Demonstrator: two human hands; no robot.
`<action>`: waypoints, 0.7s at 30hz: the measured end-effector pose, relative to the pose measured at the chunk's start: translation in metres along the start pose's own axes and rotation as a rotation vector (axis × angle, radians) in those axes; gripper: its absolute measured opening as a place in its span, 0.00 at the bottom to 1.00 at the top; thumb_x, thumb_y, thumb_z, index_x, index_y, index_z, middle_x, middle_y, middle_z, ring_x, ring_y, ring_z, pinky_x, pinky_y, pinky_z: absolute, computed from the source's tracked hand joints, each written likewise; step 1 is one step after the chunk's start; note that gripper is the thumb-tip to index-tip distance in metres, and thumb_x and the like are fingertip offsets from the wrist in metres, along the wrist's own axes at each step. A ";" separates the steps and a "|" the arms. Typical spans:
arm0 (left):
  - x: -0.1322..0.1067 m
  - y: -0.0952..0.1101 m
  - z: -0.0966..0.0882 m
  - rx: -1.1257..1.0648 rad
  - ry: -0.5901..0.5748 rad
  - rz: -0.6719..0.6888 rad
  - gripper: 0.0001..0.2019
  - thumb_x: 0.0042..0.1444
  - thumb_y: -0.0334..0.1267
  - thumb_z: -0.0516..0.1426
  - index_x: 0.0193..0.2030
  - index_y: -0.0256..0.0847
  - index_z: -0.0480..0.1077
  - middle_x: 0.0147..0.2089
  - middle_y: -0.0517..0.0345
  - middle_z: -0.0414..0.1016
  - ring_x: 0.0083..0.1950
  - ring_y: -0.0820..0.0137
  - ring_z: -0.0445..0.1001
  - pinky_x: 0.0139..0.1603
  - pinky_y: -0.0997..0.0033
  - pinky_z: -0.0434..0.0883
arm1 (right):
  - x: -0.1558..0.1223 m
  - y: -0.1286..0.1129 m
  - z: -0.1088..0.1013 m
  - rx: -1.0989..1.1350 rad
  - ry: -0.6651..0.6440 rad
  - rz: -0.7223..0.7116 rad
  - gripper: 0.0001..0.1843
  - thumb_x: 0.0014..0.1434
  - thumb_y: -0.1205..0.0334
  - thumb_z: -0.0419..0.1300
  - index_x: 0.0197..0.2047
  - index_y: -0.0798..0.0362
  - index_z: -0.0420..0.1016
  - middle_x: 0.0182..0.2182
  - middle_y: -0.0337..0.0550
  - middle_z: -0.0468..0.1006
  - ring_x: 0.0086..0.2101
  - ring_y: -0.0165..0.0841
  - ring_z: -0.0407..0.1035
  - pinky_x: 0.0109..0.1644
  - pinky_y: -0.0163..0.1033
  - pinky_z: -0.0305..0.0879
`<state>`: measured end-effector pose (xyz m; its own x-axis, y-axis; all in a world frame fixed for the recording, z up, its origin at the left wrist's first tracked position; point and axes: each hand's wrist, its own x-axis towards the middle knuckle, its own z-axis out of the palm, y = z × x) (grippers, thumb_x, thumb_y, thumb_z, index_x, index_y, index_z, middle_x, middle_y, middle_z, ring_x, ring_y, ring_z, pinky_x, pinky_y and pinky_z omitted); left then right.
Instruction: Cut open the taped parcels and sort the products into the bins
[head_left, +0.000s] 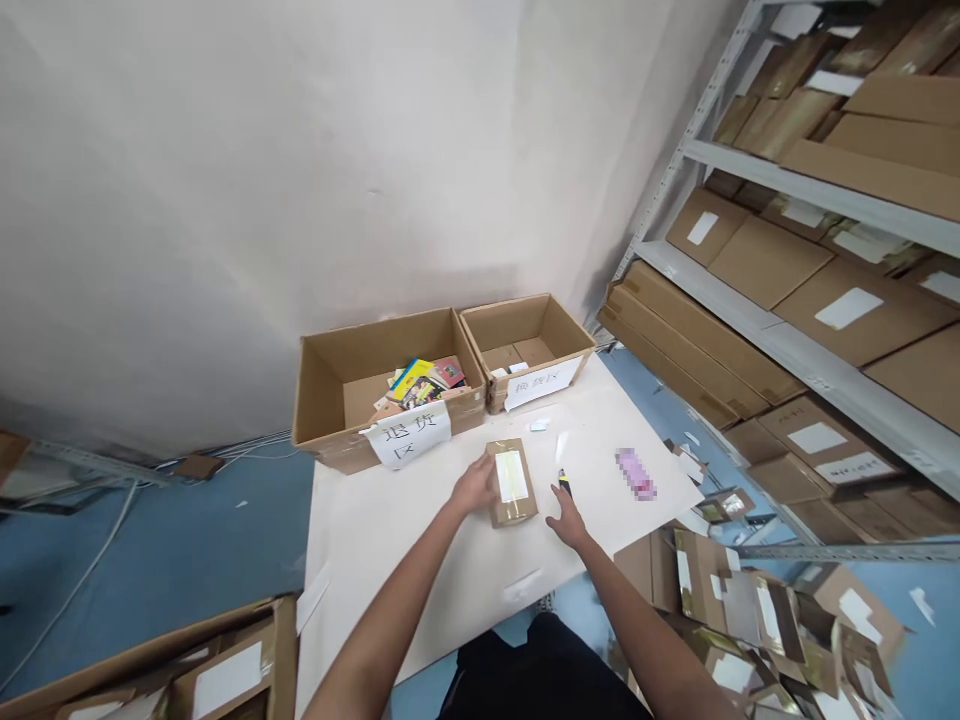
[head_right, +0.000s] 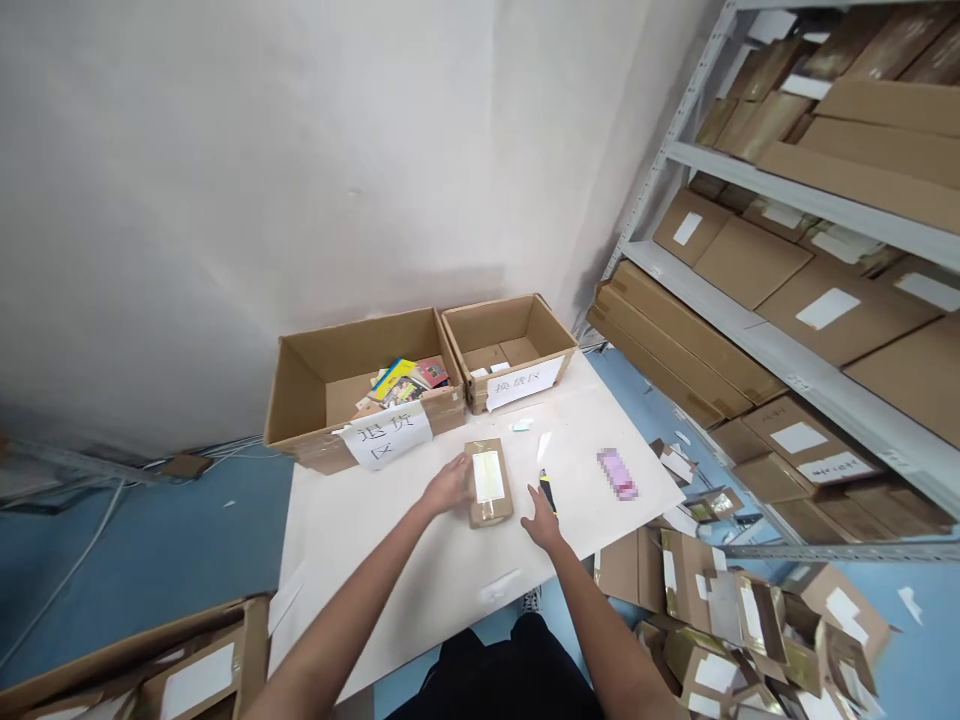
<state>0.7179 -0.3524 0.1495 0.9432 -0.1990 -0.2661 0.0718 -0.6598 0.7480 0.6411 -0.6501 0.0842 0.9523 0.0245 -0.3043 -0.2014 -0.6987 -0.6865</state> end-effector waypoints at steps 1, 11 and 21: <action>0.010 0.003 -0.004 0.081 -0.063 0.024 0.54 0.37 0.40 0.72 0.74 0.46 0.61 0.80 0.49 0.53 0.81 0.50 0.50 0.78 0.54 0.54 | -0.001 0.010 -0.006 0.007 0.000 0.005 0.46 0.52 0.66 0.61 0.75 0.48 0.60 0.74 0.50 0.59 0.74 0.44 0.51 0.74 0.55 0.54; 0.017 0.028 0.058 0.455 -0.136 -0.203 0.64 0.43 0.58 0.70 0.81 0.45 0.41 0.84 0.46 0.34 0.83 0.47 0.30 0.74 0.47 0.58 | -0.018 0.105 -0.053 -0.024 -0.040 0.147 0.37 0.56 0.64 0.59 0.70 0.51 0.68 0.65 0.52 0.73 0.65 0.46 0.67 0.67 0.52 0.66; -0.022 0.042 0.115 0.260 0.087 -0.431 0.67 0.44 0.60 0.70 0.80 0.32 0.39 0.83 0.33 0.29 0.82 0.40 0.26 0.78 0.44 0.52 | 0.034 0.081 -0.030 -0.218 -0.117 0.028 0.38 0.60 0.65 0.59 0.73 0.55 0.60 0.59 0.56 0.73 0.56 0.46 0.72 0.59 0.46 0.69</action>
<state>0.6626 -0.4591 0.1168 0.8698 0.1851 -0.4574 0.3881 -0.8291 0.4025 0.6640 -0.7271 0.0379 0.9115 0.0766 -0.4042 -0.1610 -0.8377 -0.5219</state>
